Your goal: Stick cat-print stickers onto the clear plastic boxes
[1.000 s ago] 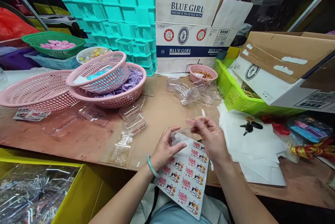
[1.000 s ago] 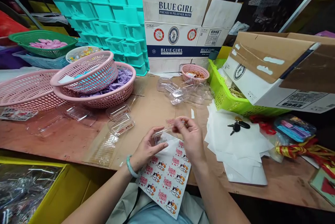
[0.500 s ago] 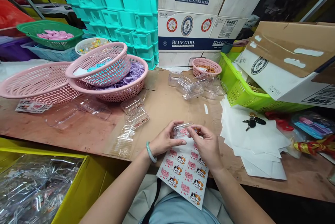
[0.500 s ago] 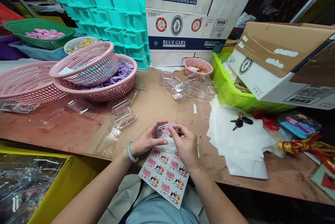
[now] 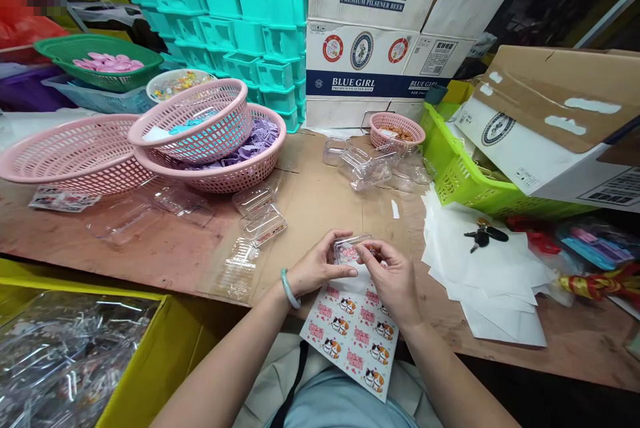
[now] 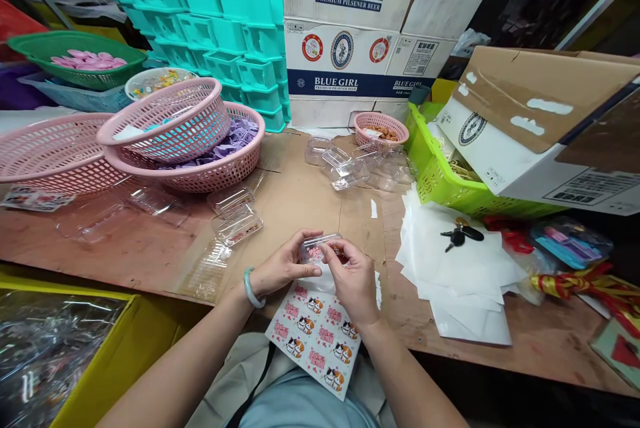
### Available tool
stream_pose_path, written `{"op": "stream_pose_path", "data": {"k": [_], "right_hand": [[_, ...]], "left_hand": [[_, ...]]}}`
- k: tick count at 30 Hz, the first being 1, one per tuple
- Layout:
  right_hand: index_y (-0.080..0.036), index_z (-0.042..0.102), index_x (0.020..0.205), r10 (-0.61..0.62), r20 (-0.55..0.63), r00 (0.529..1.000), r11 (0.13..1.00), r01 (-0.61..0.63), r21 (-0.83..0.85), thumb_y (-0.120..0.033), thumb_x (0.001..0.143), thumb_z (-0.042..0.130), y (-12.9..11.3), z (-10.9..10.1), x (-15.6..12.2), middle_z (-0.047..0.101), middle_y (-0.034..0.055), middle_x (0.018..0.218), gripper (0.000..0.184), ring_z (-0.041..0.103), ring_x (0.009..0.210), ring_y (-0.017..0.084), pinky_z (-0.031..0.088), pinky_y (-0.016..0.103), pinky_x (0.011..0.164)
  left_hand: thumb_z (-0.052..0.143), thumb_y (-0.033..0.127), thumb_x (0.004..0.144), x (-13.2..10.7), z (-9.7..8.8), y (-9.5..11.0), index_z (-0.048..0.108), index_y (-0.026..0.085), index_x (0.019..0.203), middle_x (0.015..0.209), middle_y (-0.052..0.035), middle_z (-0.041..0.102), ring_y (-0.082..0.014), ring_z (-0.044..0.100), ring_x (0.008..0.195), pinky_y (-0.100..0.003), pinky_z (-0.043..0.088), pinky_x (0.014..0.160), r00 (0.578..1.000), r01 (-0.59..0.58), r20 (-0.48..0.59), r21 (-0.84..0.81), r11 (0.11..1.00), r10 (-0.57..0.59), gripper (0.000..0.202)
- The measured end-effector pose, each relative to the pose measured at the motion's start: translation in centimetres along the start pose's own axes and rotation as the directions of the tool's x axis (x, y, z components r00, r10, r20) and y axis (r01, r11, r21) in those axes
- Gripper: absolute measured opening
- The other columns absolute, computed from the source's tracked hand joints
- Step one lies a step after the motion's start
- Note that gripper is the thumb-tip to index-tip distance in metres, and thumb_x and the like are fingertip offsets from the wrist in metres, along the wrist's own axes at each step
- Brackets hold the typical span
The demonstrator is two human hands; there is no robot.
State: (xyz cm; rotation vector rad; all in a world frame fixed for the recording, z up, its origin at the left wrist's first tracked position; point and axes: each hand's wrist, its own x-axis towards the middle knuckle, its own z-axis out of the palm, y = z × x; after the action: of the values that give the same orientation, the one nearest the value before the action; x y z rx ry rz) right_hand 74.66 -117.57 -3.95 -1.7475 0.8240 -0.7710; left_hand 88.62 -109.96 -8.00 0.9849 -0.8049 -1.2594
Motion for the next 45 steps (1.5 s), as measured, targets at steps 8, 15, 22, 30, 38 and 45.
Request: {"op": "stream_pose_path", "data": {"k": [8, 15, 22, 30, 38, 45], "right_hand": [[-0.020, 0.067, 0.082, -0.028, -0.016, 0.999, 0.999, 0.028, -0.031, -0.037, 0.085, 0.061, 0.3, 0.2, -0.1, 0.062, -0.0014, 0.069, 0.018, 0.057, 0.064, 0.013, 0.044, 0.025, 0.062], [-0.022, 0.066, 0.088, -0.083, -0.019, 0.996, 0.983, 0.079, -0.165, -0.037, 0.088, 0.057, 0.9, 0.3, -0.4, 0.068, 0.0009, 0.078, 0.017, 0.061, 0.069, 0.016, 0.046, 0.026, 0.065], [-0.021, 0.066, 0.089, -0.469, 0.067, 0.880, 0.738, 0.433, -0.518, -0.024, 0.090, 0.054, 2.2, -0.2, 0.0, 0.065, 0.0033, 0.075, 0.012, 0.053, 0.067, 0.016, 0.042, 0.031, 0.067], [-0.024, 0.035, 0.132, -0.092, -0.308, 0.947, 0.990, 0.053, -0.132, -0.045, 0.081, 0.062, 4.4, -0.7, 1.4, 0.052, 0.0130, 0.122, 0.062, 0.057, 0.102, 0.022, 0.051, 0.037, 0.082], [-0.019, 0.055, 0.118, 0.047, 0.090, 0.995, 0.983, -0.062, 0.170, -0.050, 0.084, 0.055, 4.7, 0.2, 4.0, 0.068, 0.0096, 0.102, 0.046, 0.065, 0.091, 0.021, 0.052, 0.038, 0.083], [-0.022, 0.052, 0.127, -0.130, 0.114, 0.985, 0.957, 0.155, -0.244, -0.048, 0.087, 0.051, 3.1, -1.2, 3.0, 0.059, 0.0120, 0.127, 0.047, 0.055, 0.117, 0.025, 0.043, 0.046, 0.101]], "left_hand": [[0.080, 0.022, 0.065, 0.0, -0.1, 0.1, 0.048, 0.023, 0.123, 0.118, -0.0086, 0.059, -0.0208, 0.058, 0.103, -0.034, 0.045, 0.089, 1.000, -0.002, 0.021, 0.012, 1.000, 0.002, 0.066], [0.074, 0.029, 0.073, -0.1, 0.1, 0.4, 0.046, 0.021, 0.124, 0.119, -0.0092, 0.059, -0.0215, 0.056, 0.107, -0.035, 0.043, 0.092, 0.999, 0.006, 0.034, 0.030, 1.000, -0.007, 0.059], [0.060, 0.037, 0.085, 0.0, 0.6, 0.7, 0.049, 0.019, 0.119, 0.113, -0.0063, 0.058, -0.0197, 0.052, 0.107, -0.034, 0.039, 0.095, 0.998, -0.039, -0.038, 0.201, 0.979, 0.047, 0.040], [0.058, 0.040, 0.085, -0.2, 1.3, 0.5, 0.048, 0.020, 0.118, 0.113, -0.0052, 0.058, -0.0178, 0.054, 0.100, -0.029, 0.042, 0.088, 0.994, 0.007, -0.113, 0.187, 0.982, 0.015, 0.040], [0.057, 0.033, 0.084, -0.9, -0.3, 2.1, 0.051, 0.020, 0.117, 0.119, -0.0076, 0.058, -0.0191, 0.056, 0.103, -0.031, 0.043, 0.091, 0.982, -0.062, -0.156, 0.278, 0.959, 0.108, 0.036], [0.050, 0.022, 0.086, 2.7, -8.2, 3.9, 0.050, 0.016, 0.122, 0.127, -0.0150, 0.050, -0.0287, 0.039, 0.127, -0.050, 0.027, 0.109, 0.816, -0.058, -0.118, 0.957, 0.283, 0.566, 0.037]]}}
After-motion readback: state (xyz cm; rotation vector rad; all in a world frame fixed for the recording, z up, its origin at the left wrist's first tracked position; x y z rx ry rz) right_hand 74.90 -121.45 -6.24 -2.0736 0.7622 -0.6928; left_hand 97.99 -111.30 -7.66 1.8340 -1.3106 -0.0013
